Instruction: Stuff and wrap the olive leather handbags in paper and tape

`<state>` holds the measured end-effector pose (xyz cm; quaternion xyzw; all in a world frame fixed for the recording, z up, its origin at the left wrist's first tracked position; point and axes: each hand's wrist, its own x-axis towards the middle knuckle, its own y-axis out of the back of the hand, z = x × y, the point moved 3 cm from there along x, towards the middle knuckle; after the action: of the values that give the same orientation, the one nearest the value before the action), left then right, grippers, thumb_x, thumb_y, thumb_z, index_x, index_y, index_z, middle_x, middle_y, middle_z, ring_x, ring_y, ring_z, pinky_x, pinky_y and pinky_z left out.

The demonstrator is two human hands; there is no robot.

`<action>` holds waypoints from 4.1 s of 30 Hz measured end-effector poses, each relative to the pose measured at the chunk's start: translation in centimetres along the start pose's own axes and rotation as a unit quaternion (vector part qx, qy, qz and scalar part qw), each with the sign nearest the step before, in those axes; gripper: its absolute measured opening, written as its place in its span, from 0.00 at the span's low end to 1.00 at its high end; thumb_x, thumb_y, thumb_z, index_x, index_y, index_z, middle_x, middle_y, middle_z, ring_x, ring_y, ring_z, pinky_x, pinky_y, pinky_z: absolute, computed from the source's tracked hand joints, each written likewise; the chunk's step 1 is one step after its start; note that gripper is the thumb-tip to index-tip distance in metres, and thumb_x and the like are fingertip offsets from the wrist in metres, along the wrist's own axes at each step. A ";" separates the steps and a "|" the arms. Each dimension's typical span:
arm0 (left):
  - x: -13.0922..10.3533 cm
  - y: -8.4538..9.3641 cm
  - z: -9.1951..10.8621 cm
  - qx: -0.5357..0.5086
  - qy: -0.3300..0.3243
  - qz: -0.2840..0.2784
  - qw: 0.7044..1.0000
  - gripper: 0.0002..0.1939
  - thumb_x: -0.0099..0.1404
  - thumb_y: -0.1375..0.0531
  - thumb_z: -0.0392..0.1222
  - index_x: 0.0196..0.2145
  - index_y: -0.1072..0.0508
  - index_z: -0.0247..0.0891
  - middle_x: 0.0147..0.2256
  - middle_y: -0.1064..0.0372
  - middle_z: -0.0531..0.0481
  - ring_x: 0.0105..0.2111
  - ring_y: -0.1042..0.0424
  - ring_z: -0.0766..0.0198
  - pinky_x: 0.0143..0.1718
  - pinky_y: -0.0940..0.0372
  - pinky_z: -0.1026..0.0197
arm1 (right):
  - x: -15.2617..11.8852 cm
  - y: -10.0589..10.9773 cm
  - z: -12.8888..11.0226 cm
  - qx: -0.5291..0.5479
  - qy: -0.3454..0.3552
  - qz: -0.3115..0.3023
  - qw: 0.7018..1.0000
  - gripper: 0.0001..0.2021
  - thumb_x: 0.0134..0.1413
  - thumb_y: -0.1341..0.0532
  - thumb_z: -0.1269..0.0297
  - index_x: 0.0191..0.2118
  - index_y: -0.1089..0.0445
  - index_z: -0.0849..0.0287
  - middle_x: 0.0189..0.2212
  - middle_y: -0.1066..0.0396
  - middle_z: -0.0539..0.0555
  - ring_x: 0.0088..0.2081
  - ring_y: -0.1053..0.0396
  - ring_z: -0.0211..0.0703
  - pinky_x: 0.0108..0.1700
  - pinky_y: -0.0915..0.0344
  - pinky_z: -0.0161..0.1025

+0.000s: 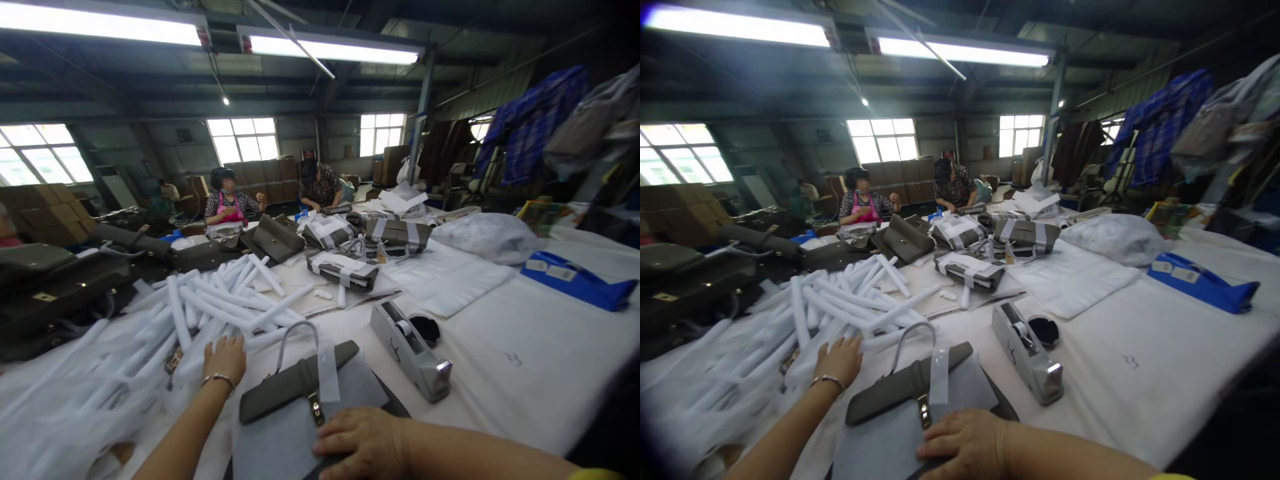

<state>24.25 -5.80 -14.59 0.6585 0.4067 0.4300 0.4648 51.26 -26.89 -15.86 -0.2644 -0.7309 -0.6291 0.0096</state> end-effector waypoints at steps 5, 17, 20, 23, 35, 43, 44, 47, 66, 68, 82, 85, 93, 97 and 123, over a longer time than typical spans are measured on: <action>0.5 -0.7 -0.2 0.005 -0.053 -0.019 0.998 0.15 0.60 0.51 0.35 0.40 0.27 0.38 0.38 0.26 0.42 0.46 0.32 0.50 0.52 0.52 0.40 | 0.0 0.4 0.1 0.002 0.004 -0.011 1.000 0.17 0.61 0.49 0.59 0.52 0.34 0.54 0.56 0.37 0.51 0.60 0.44 0.42 0.60 0.46 0.39; -4.9 8.2 -2.3 0.049 -0.089 0.172 0.980 0.16 0.63 0.51 0.35 0.44 0.29 0.40 0.43 0.29 0.45 0.45 0.32 0.53 0.53 0.49 0.45 | -0.8 -1.0 0.0 0.024 0.006 0.027 0.999 0.24 0.53 0.43 0.50 0.53 0.34 0.55 0.58 0.40 0.54 0.59 0.44 0.47 0.59 0.45 0.42; -6.7 9.2 -3.8 0.091 -0.070 0.133 0.984 0.17 0.64 0.53 0.38 0.46 0.30 0.40 0.38 0.28 0.45 0.37 0.29 0.52 0.44 0.40 0.47 | -1.0 -1.5 0.0 0.019 0.010 0.053 0.998 0.26 0.51 0.43 0.48 0.53 0.35 0.54 0.57 0.38 0.54 0.58 0.42 0.47 0.58 0.44 0.44; -8.4 9.8 -5.4 0.065 -0.011 0.090 0.994 0.20 0.66 0.54 0.44 0.52 0.34 0.39 0.39 0.29 0.43 0.34 0.28 0.52 0.33 0.36 0.52 | -1.2 -1.9 0.0 0.008 0.010 0.057 0.998 0.27 0.51 0.43 0.47 0.55 0.36 0.53 0.57 0.38 0.54 0.58 0.42 0.48 0.57 0.43 0.45; -26.7 8.6 6.5 -0.166 -0.208 0.092 0.959 0.16 0.65 0.47 0.44 0.50 0.35 0.45 0.41 0.29 0.48 0.37 0.30 0.60 0.40 0.36 0.59 | -0.7 -0.5 -0.5 0.027 -0.011 -0.031 0.999 0.25 0.56 0.43 0.52 0.56 0.36 0.59 0.58 0.41 0.58 0.60 0.45 0.45 0.61 0.48 0.43; -29.8 7.1 14.7 -0.145 -0.248 0.147 0.946 0.19 0.66 0.51 0.32 0.51 0.33 0.46 0.44 0.29 0.49 0.43 0.33 0.61 0.47 0.43 0.55 | 0.5 1.0 -0.8 0.043 -0.027 -0.074 0.996 0.22 0.61 0.48 0.57 0.57 0.38 0.60 0.58 0.41 0.59 0.61 0.47 0.43 0.61 0.49 0.42; -29.4 7.0 15.3 -0.140 -0.236 0.155 0.949 0.20 0.66 0.51 0.32 0.52 0.34 0.47 0.45 0.29 0.50 0.44 0.33 0.61 0.47 0.44 0.55 | 0.6 1.1 -0.9 0.044 -0.030 -0.075 0.996 0.22 0.61 0.48 0.57 0.57 0.38 0.60 0.58 0.41 0.59 0.60 0.46 0.43 0.61 0.48 0.42; -27.8 6.4 16.5 -0.126 -0.197 0.163 0.958 0.20 0.66 0.52 0.32 0.53 0.35 0.47 0.48 0.31 0.49 0.43 0.33 0.59 0.43 0.43 0.53 | 0.7 1.3 -1.0 0.047 -0.049 -0.072 0.995 0.22 0.61 0.48 0.57 0.57 0.38 0.60 0.58 0.41 0.59 0.60 0.45 0.43 0.60 0.47 0.43; -25.3 6.0 17.4 -0.114 -0.174 0.144 0.967 0.13 0.67 0.51 0.40 0.44 0.30 0.39 0.32 0.30 0.46 0.31 0.32 0.61 0.35 0.43 0.56 | -0.3 0.1 -1.9 0.002 -0.044 -0.137 0.990 0.40 0.44 0.41 0.75 0.64 0.55 0.69 0.63 0.55 0.67 0.64 0.56 0.51 0.62 0.53 0.46; -25.7 7.0 17.2 -0.135 -0.240 0.171 0.946 0.12 0.66 0.49 0.38 0.43 0.30 0.40 0.34 0.29 0.47 0.32 0.32 0.63 0.36 0.42 0.57 | -0.5 -0.4 -2.2 -0.010 -0.050 -0.124 0.991 0.37 0.46 0.42 0.75 0.64 0.54 0.69 0.63 0.55 0.67 0.64 0.57 0.51 0.62 0.53 0.46; -16.0 12.5 16.8 -0.312 -0.050 0.305 0.898 0.13 0.63 0.44 0.44 0.44 0.29 0.40 0.46 0.31 0.46 0.50 0.37 0.54 0.53 0.47 0.49 | -0.9 -1.3 -2.6 -0.035 -0.068 -0.094 0.993 0.29 0.53 0.44 0.72 0.62 0.48 0.60 0.62 0.50 0.59 0.63 0.56 0.47 0.61 0.53 0.48; -15.7 9.2 18.2 -0.313 -0.030 0.250 0.916 0.17 0.65 0.47 0.46 0.48 0.30 0.38 0.50 0.34 0.43 0.53 0.40 0.52 0.55 0.48 0.48 | -1.0 -1.5 -2.5 -0.049 -0.070 -0.089 0.992 0.27 0.53 0.43 0.70 0.59 0.44 0.59 0.59 0.45 0.58 0.62 0.55 0.49 0.60 0.51 0.48; -16.1 4.5 19.0 -0.308 -0.073 0.147 0.937 0.21 0.67 0.53 0.48 0.51 0.32 0.35 0.54 0.37 0.40 0.58 0.45 0.50 0.57 0.49 0.47 | -1.8 -1.3 -2.6 -0.162 -0.095 -0.068 0.980 0.17 0.60 0.48 0.67 0.54 0.37 0.59 0.54 0.38 0.59 0.59 0.48 0.48 0.61 0.53 0.50; -15.9 4.5 19.1 -0.296 -0.073 0.126 0.944 0.23 0.67 0.53 0.50 0.53 0.34 0.36 0.56 0.40 0.41 0.59 0.47 0.49 0.57 0.49 0.46 | -5.6 0.9 -2.5 -0.197 -0.168 -0.033 0.965 0.25 0.56 0.43 0.60 0.59 0.42 0.59 0.59 0.44 0.60 0.62 0.53 0.53 0.62 0.55 0.53; -17.0 5.5 20.3 -0.224 -0.064 0.099 0.967 0.24 0.64 0.50 0.52 0.57 0.37 0.44 0.60 0.45 0.42 0.60 0.49 0.45 0.57 0.54 0.39 | -9.4 0.5 -4.3 -0.162 -0.397 0.166 0.888 0.20 0.46 0.40 0.68 0.49 0.34 0.58 0.48 0.37 0.60 0.50 0.40 0.53 0.55 0.44 0.55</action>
<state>39.10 -28.36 -16.51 0.6009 0.2023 0.5112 0.5802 58.18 -34.31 -17.75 -0.6074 -0.5067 -0.5706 -0.2205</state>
